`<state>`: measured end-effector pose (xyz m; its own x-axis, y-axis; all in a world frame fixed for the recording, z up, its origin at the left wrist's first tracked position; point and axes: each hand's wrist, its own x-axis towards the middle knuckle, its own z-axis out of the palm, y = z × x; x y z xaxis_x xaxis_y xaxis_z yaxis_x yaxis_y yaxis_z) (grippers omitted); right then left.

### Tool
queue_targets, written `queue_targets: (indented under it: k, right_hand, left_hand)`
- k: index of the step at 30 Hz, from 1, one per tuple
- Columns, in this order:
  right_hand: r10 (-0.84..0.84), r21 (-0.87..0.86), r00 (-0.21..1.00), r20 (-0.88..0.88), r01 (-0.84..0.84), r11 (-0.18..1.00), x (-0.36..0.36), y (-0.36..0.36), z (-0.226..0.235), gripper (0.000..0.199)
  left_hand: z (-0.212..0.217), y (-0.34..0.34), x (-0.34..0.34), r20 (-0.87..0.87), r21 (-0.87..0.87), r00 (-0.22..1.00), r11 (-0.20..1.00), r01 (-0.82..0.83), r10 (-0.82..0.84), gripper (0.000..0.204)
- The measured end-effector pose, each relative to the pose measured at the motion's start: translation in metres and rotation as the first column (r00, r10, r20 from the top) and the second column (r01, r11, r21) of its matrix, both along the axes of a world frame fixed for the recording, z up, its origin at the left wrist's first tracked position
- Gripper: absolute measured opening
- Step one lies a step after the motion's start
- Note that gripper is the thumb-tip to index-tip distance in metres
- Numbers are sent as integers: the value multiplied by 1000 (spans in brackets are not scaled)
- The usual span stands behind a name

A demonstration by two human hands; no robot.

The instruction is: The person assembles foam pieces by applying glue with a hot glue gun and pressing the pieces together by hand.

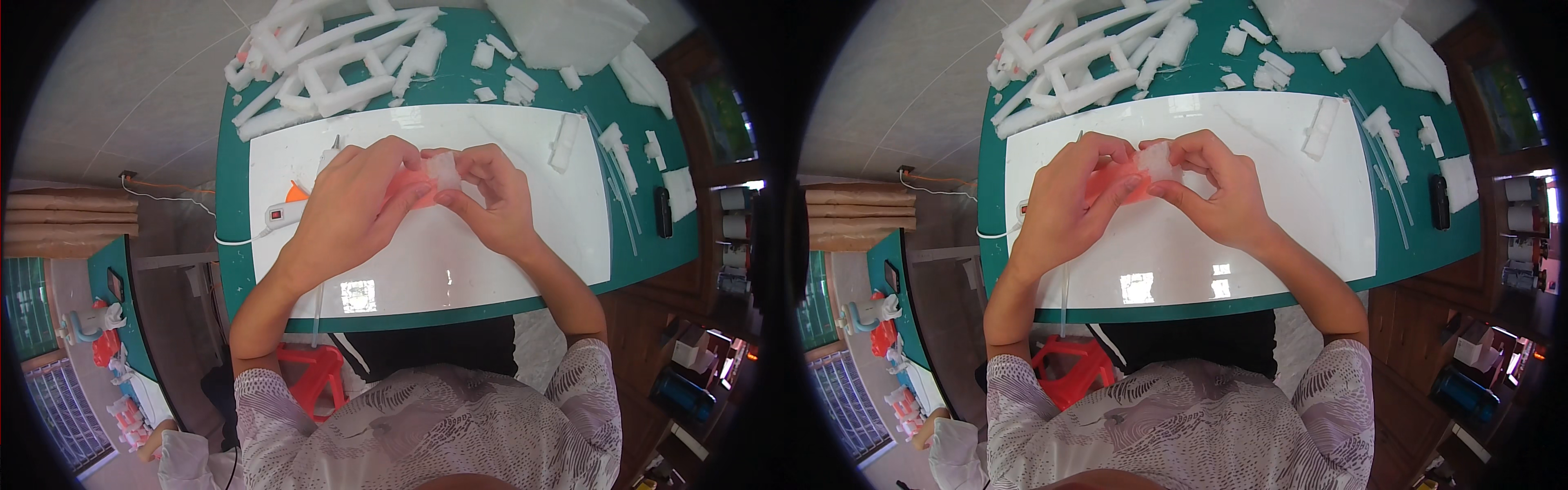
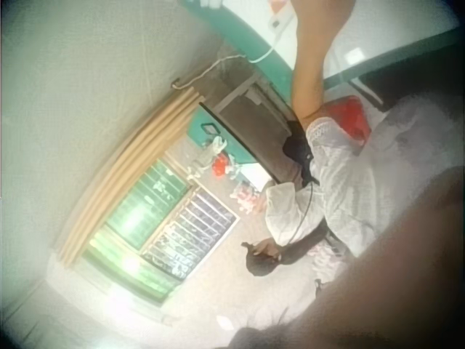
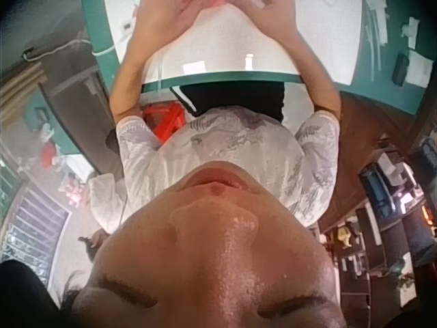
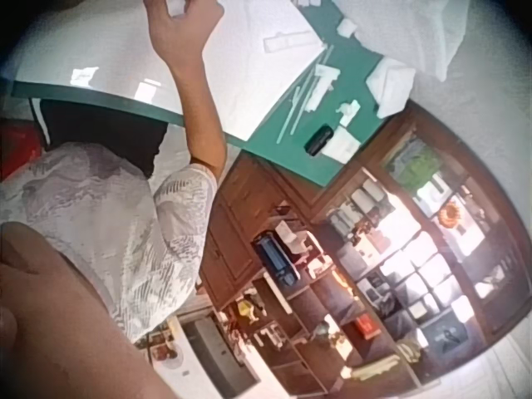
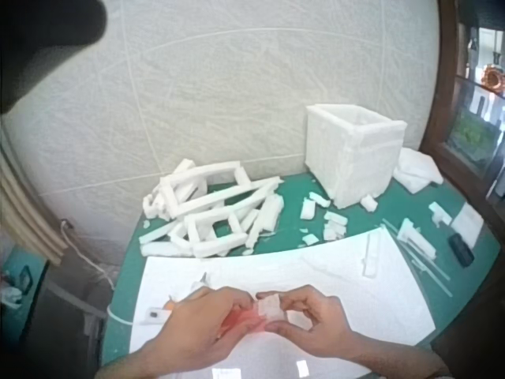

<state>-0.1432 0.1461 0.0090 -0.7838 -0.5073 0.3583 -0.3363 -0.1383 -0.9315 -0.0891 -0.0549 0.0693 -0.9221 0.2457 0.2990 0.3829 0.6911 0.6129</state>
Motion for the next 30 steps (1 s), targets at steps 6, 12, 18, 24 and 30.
queue_targets:
  k: [6, 12, 18, 24, 30]
  right_hand:
    - [7, 36, 1000, -21, -7, 999, 1, -1, 0, 30]
    - [8, -25, 1000, 21, -7, 1000, 0, -1, -2, 31]
    - [79, -184, 931, 355, -13, 983, -7, -2, 2, 31]
    - [9, -73, 923, 384, 21, 997, -16, 4, 0, 28]
    - [-30, -96, 936, 352, 68, 993, -23, 3, -9, 30]
  left_hand:
    - [0, -2, 1, 8, 15, 1000, 1000, -3, 3, 24]
    - [6, -3, 0, 56, 18, 998, 1000, 4, -5, 26]
    - [23, -25, -2, -18, 111, 1000, 994, 4, -2, 27]
    - [27, -50, -9, -36, 349, 994, 933, -87, 106, 24]
    - [25, -58, -15, 251, 327, 967, 938, -118, 35, 31]
